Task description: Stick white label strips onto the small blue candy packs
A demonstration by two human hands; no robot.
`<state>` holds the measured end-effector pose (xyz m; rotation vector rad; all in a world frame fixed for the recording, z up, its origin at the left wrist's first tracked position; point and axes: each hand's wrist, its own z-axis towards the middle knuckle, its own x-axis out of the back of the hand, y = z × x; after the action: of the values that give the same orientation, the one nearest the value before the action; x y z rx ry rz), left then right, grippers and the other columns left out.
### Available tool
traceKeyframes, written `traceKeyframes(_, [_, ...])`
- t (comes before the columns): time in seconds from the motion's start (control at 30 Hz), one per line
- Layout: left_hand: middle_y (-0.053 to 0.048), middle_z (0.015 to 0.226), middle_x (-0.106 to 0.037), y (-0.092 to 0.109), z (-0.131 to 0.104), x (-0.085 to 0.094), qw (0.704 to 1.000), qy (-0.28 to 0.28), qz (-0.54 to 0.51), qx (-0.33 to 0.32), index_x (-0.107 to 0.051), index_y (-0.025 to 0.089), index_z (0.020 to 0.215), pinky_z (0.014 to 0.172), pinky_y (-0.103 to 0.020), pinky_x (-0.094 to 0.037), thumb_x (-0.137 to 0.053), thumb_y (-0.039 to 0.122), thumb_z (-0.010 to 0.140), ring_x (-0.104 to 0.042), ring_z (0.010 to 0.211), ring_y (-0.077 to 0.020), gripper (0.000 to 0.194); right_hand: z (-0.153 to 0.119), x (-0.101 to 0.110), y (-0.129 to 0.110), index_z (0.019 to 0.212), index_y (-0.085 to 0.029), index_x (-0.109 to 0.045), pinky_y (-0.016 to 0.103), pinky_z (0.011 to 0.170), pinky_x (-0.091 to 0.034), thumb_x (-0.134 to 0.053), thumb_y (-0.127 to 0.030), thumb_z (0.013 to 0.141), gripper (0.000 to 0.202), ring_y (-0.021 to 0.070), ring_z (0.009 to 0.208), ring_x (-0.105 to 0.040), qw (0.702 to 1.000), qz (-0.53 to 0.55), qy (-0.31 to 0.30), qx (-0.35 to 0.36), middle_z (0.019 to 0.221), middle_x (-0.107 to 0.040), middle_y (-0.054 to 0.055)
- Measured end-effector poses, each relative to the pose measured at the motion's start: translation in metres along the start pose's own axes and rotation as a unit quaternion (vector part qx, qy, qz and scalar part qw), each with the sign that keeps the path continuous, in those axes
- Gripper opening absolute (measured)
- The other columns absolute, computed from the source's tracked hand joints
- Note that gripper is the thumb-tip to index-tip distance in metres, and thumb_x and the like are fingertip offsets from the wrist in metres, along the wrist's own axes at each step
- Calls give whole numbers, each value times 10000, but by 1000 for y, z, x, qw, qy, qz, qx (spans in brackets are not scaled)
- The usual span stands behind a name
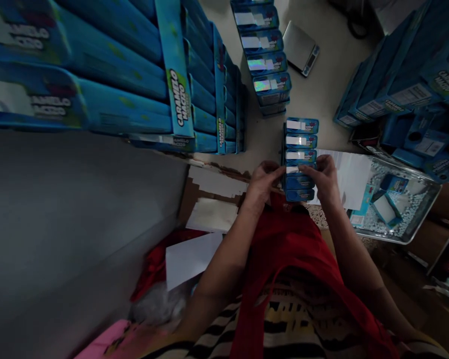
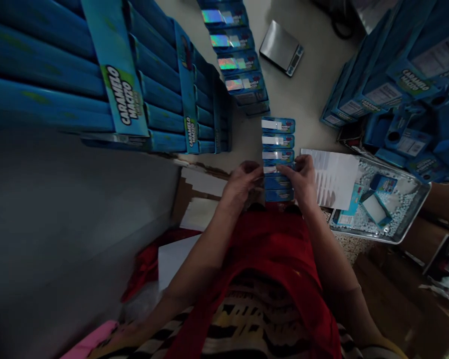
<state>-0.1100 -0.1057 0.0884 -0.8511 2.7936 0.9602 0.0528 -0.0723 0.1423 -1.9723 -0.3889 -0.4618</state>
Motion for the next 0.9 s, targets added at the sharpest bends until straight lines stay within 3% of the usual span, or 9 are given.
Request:
traceKeyframes(0.13, [31, 839, -619, -13, -4, 0, 996, 78, 28, -42, -564, 223, 901, 679, -247, -480, -914, 504, 565, -607, 746, -136, 560, -7, -4, -2, 1071, -279, -452, 289, 708, -447, -720, -372, 847, 361, 150, 737, -531, 999, -15, 5, 35, 805, -505, -67])
traceKeyframes(0.2, [8, 885, -624, -19, -29, 5, 976, 155, 99, -120, -576, 224, 928, 728, -255, -494, -869, 493, 678, -616, 809, -149, 470, -10, 2, -1, 1166, -272, -470, 292, 713, -455, -630, -351, 908, 314, 156, 755, -561, 998, -11, -19, 62, 820, -534, -55])
traceKeyframes(0.3, [-15, 918, -617, -34, -88, -1, 903, 220, 214, -301, -578, 238, 934, 816, -297, -521, -778, 437, 859, -622, 869, -173, 292, -8, 28, 17, 1239, -261, -501, 286, 725, -495, -612, -401, 923, 363, 161, 837, -629, 991, 64, -99, 65, 932, -631, -14])
traceKeyframes(0.4, [-42, 891, -665, -60, -123, -45, 870, 22, 304, -387, -640, 259, 932, 848, -344, -545, -735, 371, 925, -656, 861, -208, 148, 2, 68, 57, 1154, -235, -594, 308, 769, -526, -672, -500, 891, 381, 172, 875, -662, 991, 94, -90, 14, 977, -689, 19])
traceKeyframes(0.47, [-80, 981, -718, -76, -106, -95, 862, -119, 335, -361, -691, 273, 1029, 921, -376, -546, -638, 322, 988, -685, 961, -240, 83, 9, 97, 91, 1052, -219, -640, 344, 799, -533, -676, -510, 880, 340, 187, 851, -664, 998, 53, -13, -17, 926, -703, 30])
traceKeyframes(0.5, [-104, 1059, -726, -81, -86, -122, 862, -133, 338, -355, -696, 264, 1076, 981, -403, -533, -577, 283, 1009, -680, 1052, -261, 138, 12, 110, 107, 1017, -217, -653, 365, 809, -536, -673, -492, 876, 311, 199, 841, -665, 999, 23, 28, -25, 906, -708, 38])
traceKeyframes(0.63, [-174, 1329, -660, -79, 30, -204, 844, -40, 441, -302, -715, 215, 1120, 1145, -520, -397, -589, 142, 944, -525, 1334, -358, 228, 20, 142, 153, 1030, -197, -700, 451, 883, -545, -605, -387, 909, 244, 261, 914, -669, 987, -111, 120, 11, 991, -738, 105])
traceKeyframes(0.77, [-209, 1325, -642, -68, 98, -220, 784, -20, 576, -231, -739, 185, 898, 1092, -566, -356, -672, 154, 911, -478, 1351, -422, 74, 34, 143, 162, 1239, -153, -707, 518, 1074, -480, -482, -268, 989, 356, 317, 1172, -612, 963, -239, 77, 98, 1247, -711, 173])
traceKeyframes(0.9, [-154, 1078, -730, -69, 99, -208, 781, -48, 584, -214, -728, 199, 812, 1086, -534, -319, -616, 113, 906, -611, 1150, -347, 170, 61, 132, 150, 1497, -171, -585, 533, 1139, -398, -424, -173, 1023, 500, 356, 1337, -496, 931, -334, -6, 145, 1483, -610, 176])
